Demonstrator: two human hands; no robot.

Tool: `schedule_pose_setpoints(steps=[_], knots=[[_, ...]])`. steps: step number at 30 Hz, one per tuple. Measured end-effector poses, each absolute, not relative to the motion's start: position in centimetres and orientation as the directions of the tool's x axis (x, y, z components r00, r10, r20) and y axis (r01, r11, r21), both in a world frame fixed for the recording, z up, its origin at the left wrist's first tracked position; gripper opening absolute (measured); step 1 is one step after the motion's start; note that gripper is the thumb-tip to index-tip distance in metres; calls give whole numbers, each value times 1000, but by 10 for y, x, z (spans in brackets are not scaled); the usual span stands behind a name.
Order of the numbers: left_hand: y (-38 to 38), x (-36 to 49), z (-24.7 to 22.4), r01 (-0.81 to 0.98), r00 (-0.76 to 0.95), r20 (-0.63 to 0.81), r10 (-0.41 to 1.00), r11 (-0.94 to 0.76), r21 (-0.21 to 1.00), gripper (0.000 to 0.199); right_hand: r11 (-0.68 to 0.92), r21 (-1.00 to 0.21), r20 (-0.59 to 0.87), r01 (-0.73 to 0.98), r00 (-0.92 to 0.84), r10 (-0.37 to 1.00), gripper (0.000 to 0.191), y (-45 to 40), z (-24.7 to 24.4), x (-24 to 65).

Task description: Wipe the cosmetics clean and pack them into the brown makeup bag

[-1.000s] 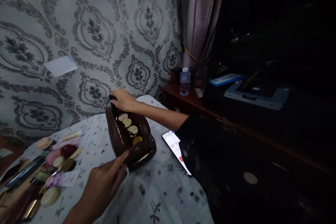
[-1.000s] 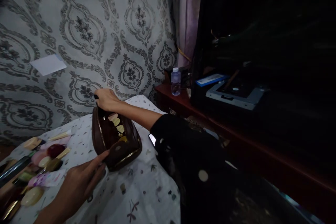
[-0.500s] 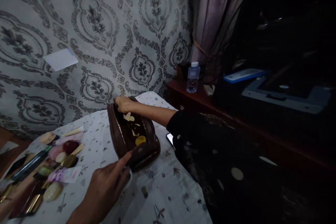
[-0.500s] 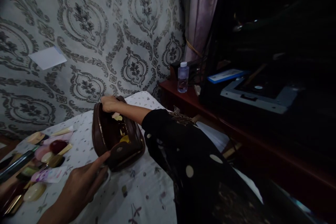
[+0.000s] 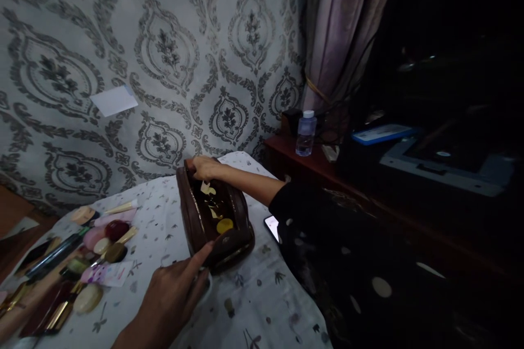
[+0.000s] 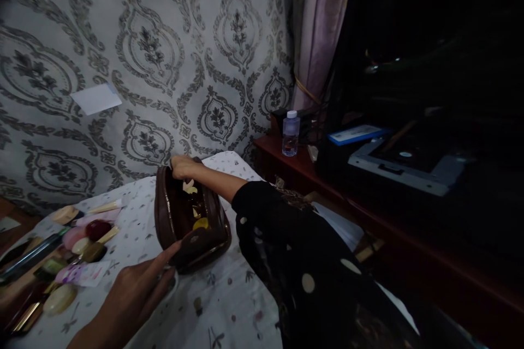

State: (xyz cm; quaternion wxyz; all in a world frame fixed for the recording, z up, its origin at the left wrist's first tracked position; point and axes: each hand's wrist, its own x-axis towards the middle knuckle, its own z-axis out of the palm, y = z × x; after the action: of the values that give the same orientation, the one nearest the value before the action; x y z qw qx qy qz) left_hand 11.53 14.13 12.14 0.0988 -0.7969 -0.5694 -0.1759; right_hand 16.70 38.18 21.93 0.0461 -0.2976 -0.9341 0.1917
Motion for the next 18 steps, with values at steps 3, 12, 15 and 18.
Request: schedule_pose_setpoints(steps=[3, 12, 15, 18], knots=[[140, 117, 123, 930, 310, 415, 855, -364, 55, 50, 761, -364, 5, 536, -816, 578, 19, 383, 219, 166], [111, 104, 117, 974, 58, 392, 918, -138, 179, 27, 824, -331, 394, 460, -726, 564, 27, 352, 233, 184], [100, 80, 105, 980, -16, 351, 936, -54, 189, 23, 887, -342, 578, 309, -676, 458, 23, 325, 232, 197], [89, 50, 92, 994, -80, 303, 949, 52, 101, 22, 940, -328, 675, 94, -674, 302, 25, 293, 220, 205]])
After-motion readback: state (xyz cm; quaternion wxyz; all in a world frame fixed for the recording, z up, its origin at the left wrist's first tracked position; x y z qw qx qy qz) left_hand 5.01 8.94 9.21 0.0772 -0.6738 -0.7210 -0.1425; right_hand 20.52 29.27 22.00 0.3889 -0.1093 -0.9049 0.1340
